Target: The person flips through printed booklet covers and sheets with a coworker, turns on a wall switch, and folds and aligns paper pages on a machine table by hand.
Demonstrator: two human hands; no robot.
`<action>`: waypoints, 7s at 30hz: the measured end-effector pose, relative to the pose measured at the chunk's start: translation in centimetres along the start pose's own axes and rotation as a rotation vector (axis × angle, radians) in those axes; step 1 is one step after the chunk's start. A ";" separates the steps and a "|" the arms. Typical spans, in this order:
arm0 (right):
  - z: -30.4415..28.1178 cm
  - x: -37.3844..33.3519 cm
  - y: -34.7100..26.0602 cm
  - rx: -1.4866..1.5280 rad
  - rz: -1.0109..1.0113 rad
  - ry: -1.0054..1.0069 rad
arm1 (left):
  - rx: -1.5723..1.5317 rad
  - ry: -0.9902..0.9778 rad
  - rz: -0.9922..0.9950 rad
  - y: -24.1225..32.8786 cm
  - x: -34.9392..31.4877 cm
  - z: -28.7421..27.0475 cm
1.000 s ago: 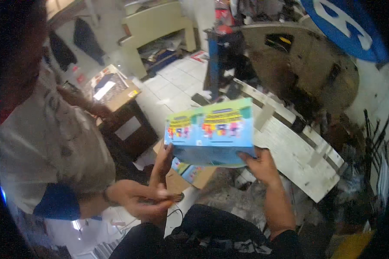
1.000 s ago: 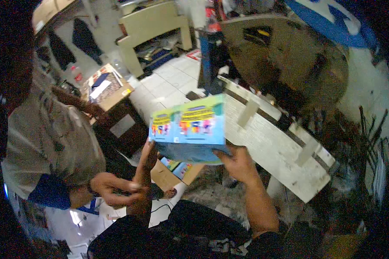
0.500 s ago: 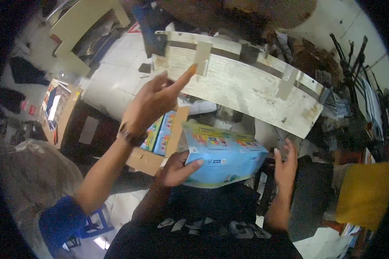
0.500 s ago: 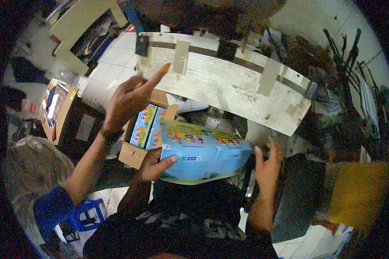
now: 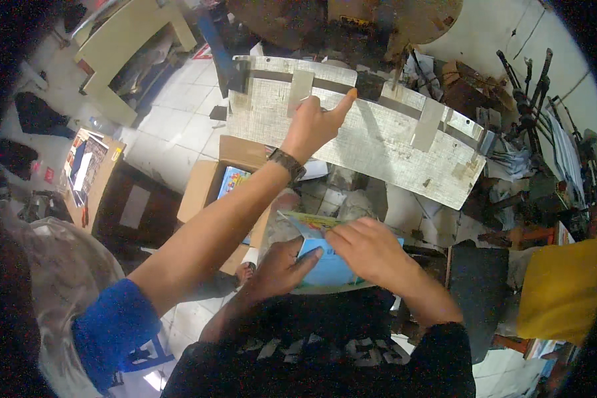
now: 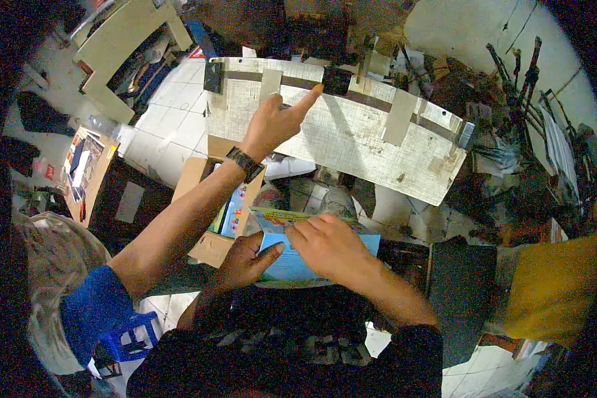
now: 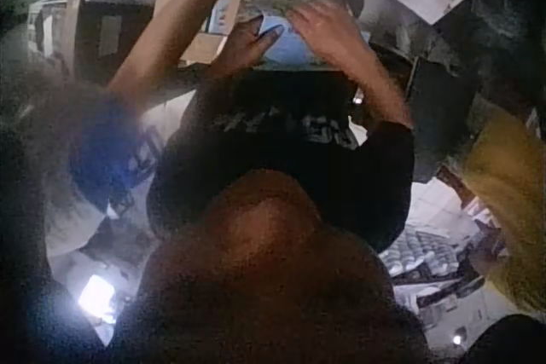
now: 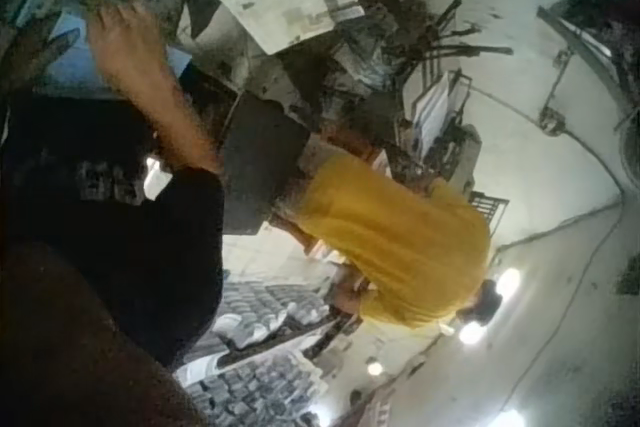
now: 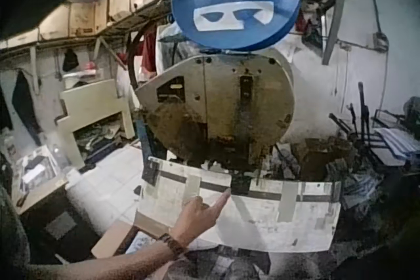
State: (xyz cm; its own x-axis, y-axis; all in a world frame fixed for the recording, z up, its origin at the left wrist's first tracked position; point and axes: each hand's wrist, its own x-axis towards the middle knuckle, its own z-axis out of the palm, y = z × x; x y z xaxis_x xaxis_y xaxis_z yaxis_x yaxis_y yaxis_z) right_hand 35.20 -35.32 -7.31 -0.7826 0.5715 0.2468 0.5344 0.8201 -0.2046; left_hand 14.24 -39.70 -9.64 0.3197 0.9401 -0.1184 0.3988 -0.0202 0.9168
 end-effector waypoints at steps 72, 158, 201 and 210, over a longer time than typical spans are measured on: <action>2.0 -6.8 4.7 1.481 0.451 0.496 | 0.213 0.662 0.606 5.1 6.9 6.5; -8.1 3.5 4.5 0.295 0.012 -0.164 | -0.383 0.354 0.144 -2.8 -0.3 3.1; 2.5 2.3 -1.2 0.622 0.562 0.665 | -0.418 0.442 0.288 2.3 3.6 3.2; 2.4 1.9 -1.7 0.621 0.483 0.610 | -0.142 0.622 0.324 2.8 3.8 2.3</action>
State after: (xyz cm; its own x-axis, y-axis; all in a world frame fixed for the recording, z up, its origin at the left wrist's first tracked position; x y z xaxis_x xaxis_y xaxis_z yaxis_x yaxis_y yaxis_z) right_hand 32.03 -35.69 -8.73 -0.1338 0.8998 0.4154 0.3537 0.4349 -0.8281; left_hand 18.57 -37.01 -8.42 -0.1634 0.9150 0.3690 0.2373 -0.3266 0.9149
